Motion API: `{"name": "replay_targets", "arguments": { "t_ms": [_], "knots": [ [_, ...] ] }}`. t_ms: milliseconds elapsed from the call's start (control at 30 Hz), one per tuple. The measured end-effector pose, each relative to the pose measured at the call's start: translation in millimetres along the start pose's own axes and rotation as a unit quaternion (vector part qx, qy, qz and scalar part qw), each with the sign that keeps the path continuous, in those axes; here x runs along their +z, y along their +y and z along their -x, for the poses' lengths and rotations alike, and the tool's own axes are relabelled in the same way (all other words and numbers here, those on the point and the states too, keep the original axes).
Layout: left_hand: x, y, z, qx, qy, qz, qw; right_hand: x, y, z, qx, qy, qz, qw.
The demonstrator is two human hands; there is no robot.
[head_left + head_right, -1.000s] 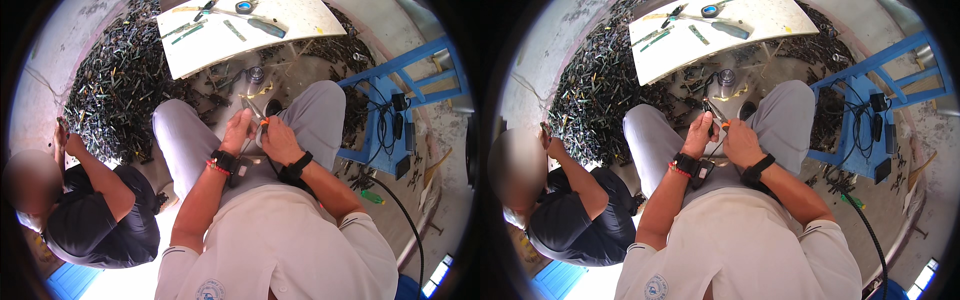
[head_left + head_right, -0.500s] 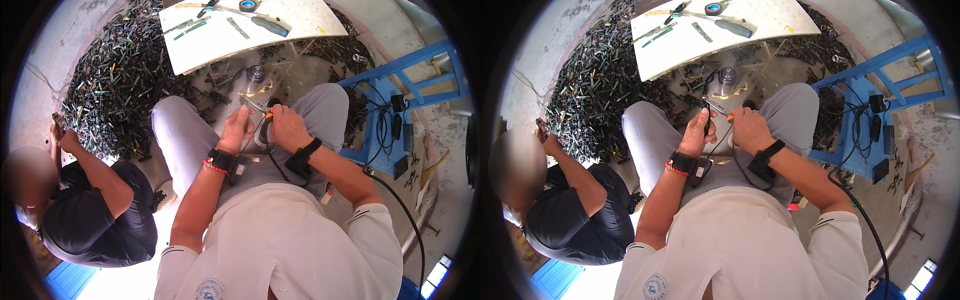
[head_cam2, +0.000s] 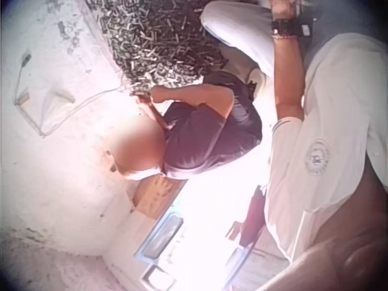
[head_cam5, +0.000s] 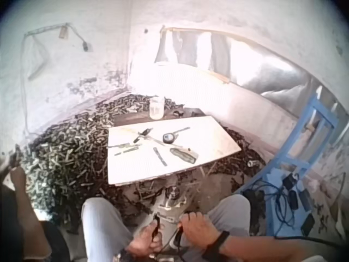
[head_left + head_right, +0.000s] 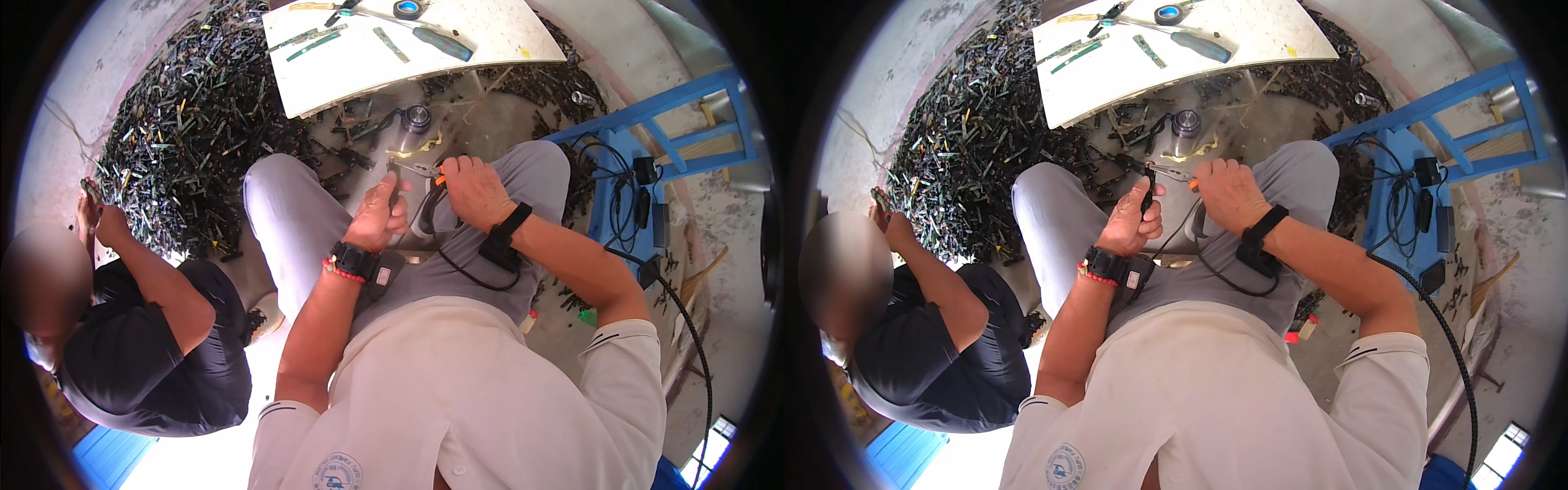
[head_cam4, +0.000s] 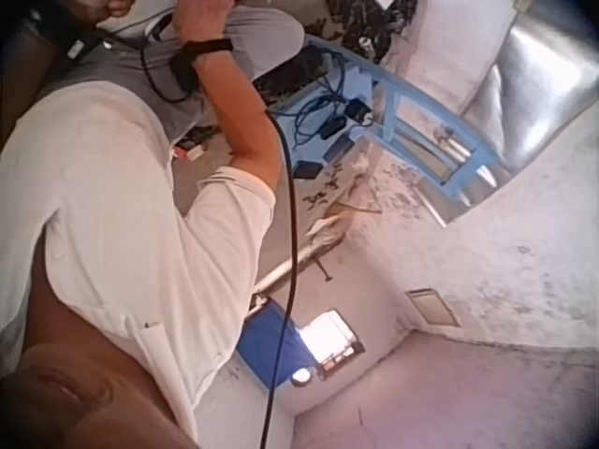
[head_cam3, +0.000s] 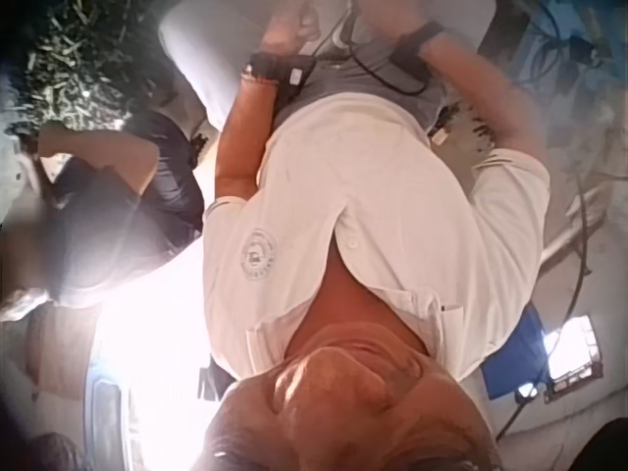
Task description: The person sits on the floor and uses pliers and a screwdriver to strip components from small green circuit boards. They repeatedly pick up boards from a large pile, remove parts, and place the boards on a nearby white board. Another person works alongside them on a similar pile of electronic waste.
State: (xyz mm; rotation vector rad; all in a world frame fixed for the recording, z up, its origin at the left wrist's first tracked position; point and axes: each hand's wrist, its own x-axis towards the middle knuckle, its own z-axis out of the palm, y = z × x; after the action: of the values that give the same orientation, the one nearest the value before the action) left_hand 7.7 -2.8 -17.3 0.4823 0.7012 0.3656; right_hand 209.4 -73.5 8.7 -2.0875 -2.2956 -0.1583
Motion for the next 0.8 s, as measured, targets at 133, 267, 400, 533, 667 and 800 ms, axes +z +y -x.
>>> {"name": "replay_targets", "arguments": {
  "t_ms": [133, 267, 400, 533, 667, 800],
  "knots": [
    [-3.2, 2.4, -0.4, -0.024, -0.001, -0.007, 1.000, -3.3, 2.7, -0.2, -0.013, -0.002, 0.022, 1.000],
    [-8.7, 3.0, -0.4, -0.035, -0.008, -0.001, 0.999, -6.9, 4.1, -2.6, -0.025, -0.008, 0.022, 0.999],
    [0.2, 10.1, 3.2, -0.052, 0.021, -0.003, 0.998, -1.1, 2.4, 2.2, 0.016, -0.066, -0.093, 0.993],
    [0.0, 13.9, 7.8, -0.020, 0.008, -0.015, 1.000, -10.0, -10.2, 10.6, 0.116, -0.157, -0.250, 0.948],
    [1.9, 19.1, 7.6, 0.009, 0.036, -0.048, 0.998, -21.6, -18.3, 11.8, 0.167, -0.213, -0.338, 0.901],
    [-11.1, 13.6, 2.9, 0.049, 0.043, -0.071, 0.995, -11.9, -29.2, 18.0, 0.142, -0.185, -0.449, 0.863]
  ]
}}
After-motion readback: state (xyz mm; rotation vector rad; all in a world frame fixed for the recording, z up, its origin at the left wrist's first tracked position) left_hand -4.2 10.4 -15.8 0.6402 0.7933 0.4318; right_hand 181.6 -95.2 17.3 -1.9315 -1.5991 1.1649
